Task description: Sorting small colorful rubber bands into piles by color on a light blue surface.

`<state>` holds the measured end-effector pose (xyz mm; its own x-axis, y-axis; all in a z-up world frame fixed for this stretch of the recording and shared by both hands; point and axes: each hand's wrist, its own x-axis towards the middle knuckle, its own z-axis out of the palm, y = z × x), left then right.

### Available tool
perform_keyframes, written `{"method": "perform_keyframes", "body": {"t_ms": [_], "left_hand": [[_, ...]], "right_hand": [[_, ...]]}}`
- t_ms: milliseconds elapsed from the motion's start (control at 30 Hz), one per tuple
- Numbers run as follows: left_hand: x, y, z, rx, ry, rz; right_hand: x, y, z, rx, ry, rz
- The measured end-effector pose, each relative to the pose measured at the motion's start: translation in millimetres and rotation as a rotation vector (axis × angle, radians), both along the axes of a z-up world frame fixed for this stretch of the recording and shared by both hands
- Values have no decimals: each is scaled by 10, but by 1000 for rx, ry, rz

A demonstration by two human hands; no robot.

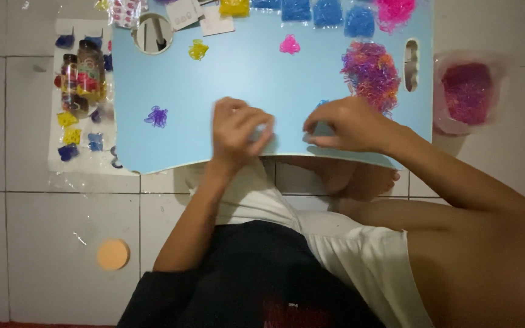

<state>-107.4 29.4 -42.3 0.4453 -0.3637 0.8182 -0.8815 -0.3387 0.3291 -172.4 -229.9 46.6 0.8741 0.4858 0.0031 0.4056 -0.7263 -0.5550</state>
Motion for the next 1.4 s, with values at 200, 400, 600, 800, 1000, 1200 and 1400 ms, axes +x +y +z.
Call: {"method": "perform_keyframes", "body": {"t_ms": [200, 400, 600, 800, 1000, 1200, 1400], "left_hand": [[311, 1166, -144, -25, 83, 275], [175, 1410, 337, -5, 320, 469], [207, 1399, 248, 41, 365, 551], [187, 1411, 264, 81, 351, 549], [153, 1398, 255, 71, 382, 594], [142, 1225, 398, 276, 248, 501], [112, 1215, 359, 417, 168, 525]], "right_hand": [[24, 63, 105, -225, 291, 92], [23, 86, 178, -274, 383, 80], [26, 32, 117, -220, 390, 108], [2, 24, 128, -235, 391, 76], [10, -4, 103, -200, 402, 85], [10, -10, 72, -207, 417, 56], [17, -62, 5, -197, 414, 79]]}}
